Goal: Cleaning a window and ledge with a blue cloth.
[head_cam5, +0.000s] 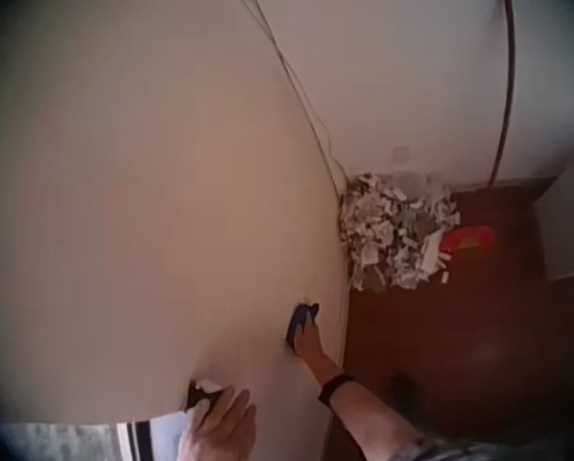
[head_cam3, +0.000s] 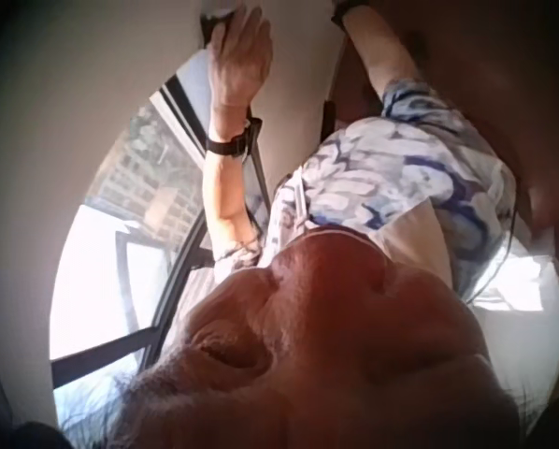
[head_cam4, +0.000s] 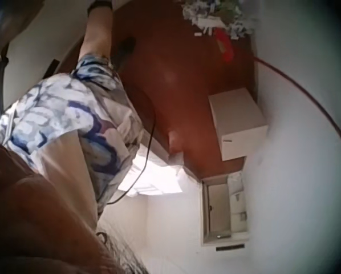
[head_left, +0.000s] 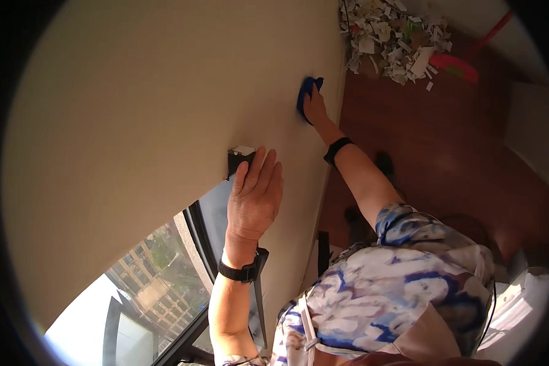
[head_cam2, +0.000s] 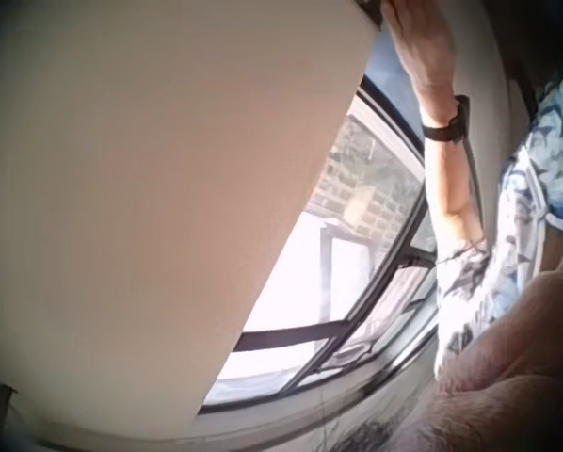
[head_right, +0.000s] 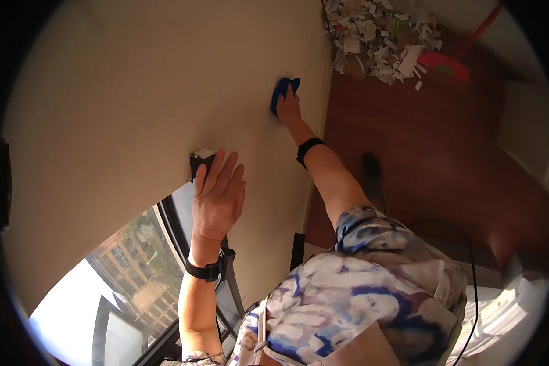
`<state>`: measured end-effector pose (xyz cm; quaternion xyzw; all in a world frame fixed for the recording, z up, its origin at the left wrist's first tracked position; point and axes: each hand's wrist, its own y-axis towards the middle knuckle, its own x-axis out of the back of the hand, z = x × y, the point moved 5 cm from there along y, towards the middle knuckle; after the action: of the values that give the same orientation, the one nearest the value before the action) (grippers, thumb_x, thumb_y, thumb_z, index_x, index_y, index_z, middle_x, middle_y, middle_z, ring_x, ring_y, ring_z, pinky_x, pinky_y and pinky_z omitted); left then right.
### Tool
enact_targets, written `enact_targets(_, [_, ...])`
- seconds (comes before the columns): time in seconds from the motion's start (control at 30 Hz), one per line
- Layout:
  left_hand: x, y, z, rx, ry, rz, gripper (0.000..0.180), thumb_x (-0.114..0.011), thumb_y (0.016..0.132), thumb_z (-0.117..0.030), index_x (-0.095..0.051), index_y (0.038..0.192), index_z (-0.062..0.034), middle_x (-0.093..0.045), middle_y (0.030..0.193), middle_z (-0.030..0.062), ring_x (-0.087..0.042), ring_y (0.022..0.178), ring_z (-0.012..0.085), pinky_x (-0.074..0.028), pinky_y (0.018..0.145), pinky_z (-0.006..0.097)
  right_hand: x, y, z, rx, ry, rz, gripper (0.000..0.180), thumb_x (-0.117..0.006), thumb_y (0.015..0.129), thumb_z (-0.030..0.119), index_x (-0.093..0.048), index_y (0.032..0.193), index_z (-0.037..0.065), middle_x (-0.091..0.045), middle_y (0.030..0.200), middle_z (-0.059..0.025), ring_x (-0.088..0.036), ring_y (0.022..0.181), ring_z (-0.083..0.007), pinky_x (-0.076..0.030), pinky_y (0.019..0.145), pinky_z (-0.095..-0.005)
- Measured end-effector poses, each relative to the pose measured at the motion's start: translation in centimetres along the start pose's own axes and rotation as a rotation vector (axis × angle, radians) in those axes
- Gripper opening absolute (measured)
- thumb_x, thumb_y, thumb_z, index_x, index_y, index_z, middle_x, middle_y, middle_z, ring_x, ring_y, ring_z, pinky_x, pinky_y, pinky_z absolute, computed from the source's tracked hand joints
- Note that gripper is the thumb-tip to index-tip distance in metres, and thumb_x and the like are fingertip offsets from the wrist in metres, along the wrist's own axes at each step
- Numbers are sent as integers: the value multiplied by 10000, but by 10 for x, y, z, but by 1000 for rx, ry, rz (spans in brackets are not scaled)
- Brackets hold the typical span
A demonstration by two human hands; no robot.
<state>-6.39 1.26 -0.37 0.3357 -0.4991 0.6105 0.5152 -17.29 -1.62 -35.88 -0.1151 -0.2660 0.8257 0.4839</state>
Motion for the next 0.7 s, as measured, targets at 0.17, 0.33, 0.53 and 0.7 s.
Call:
enact_targets(0.17, [2,-9,5,13,19,17,249,-581,878,-194,-670,1090,-98,-562,1331,31,-360,1376,201,-121,1174,404,-54,-115,-92,-475,72,311,629,-407,984,304,-183,1484,-3,-360,1443,-269,-392,1320,-390,-360,1079,-424])
enact_targets(0.33, [0,-7,4,16,-1,14,247,-580,879,-193,-667,1088,-93,-559,1333,31,-359,1376,196,-116,1178,403,-36,-81,-36,-466,245,223,617,-433,968,287,-223,1488,29,-341,1475,-224,-367,1346,-353,-338,1097,-395])
enact_targets(0.53, [2,1,2,2,-72,-66,249,-598,869,-187,-656,1088,-81,-557,1320,44,-372,1361,196,-171,1167,400,32,7,95,-45,318,-10,602,-471,938,253,-304,1467,20,-338,1493,-203,-383,1345,-326,-340,1089,-374])
enact_targets(0.7, [-4,-7,11,5,-107,-127,274,-609,856,-178,-645,1107,-72,-553,1311,48,-378,1351,206,-215,1156,404,62,-81,300,678,208,-63,594,-535,909,274,-364,1443,80,-247,1472,-304,-343,1327,-457,-350,1071,-460])
